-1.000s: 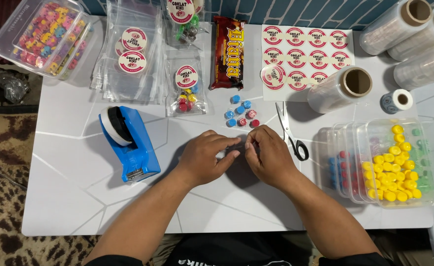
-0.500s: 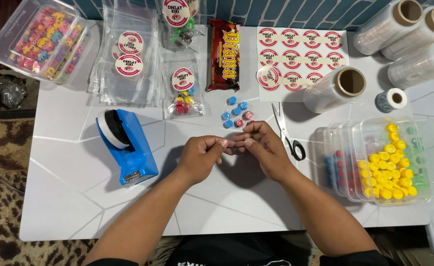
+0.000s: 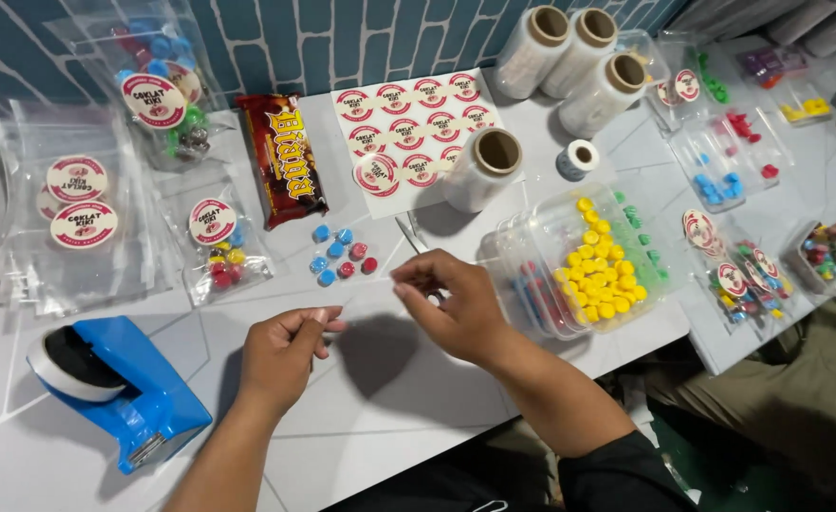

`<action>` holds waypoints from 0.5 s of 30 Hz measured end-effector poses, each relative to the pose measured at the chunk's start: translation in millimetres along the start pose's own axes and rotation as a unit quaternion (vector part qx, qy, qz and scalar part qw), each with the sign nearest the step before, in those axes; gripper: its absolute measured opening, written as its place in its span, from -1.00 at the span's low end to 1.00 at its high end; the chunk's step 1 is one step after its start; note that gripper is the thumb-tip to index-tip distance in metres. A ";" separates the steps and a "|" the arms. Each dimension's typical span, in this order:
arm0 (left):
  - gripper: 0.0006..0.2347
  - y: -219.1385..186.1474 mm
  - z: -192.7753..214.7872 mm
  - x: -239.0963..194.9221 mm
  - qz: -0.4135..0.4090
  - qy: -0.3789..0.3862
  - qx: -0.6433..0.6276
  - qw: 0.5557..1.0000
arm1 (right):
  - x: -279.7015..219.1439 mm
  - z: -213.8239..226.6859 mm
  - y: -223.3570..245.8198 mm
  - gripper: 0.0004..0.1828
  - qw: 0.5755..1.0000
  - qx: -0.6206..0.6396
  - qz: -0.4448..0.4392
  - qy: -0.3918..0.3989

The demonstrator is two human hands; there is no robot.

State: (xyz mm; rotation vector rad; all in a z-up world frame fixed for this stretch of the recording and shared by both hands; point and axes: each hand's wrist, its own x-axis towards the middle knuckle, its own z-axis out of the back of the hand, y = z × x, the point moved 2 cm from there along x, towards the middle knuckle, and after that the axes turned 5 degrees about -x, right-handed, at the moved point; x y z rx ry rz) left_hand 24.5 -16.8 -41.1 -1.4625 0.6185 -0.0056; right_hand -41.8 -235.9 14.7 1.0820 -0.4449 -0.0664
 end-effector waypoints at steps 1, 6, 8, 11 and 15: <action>-0.79 0.3 -0.6 1.5 -0.003 0.003 0.000 1.000 | 0.1 19.5 7.1 -0.86 1.000 -0.002 0.001 -0.003; -0.79 -5.1 -4.0 -1.4 0.015 0.018 0.086 0.996 | 2.8 124.6 10.8 -0.83 0.914 -0.347 0.147 -0.148; -0.79 -7.9 -6.9 -5.2 0.015 0.021 0.099 0.995 | 7.6 149.4 11.6 -0.83 0.896 -0.421 0.063 -0.123; -0.79 -11.7 -8.3 -9.4 0.006 0.030 0.114 0.993 | 17.4 172.2 0.8 -0.80 0.828 -0.551 -0.090 -0.050; -0.78 -17.4 -8.7 -13.1 -0.013 0.048 0.108 0.993 | 25.9 171.3 -11.4 -0.67 0.745 -0.629 -0.219 0.029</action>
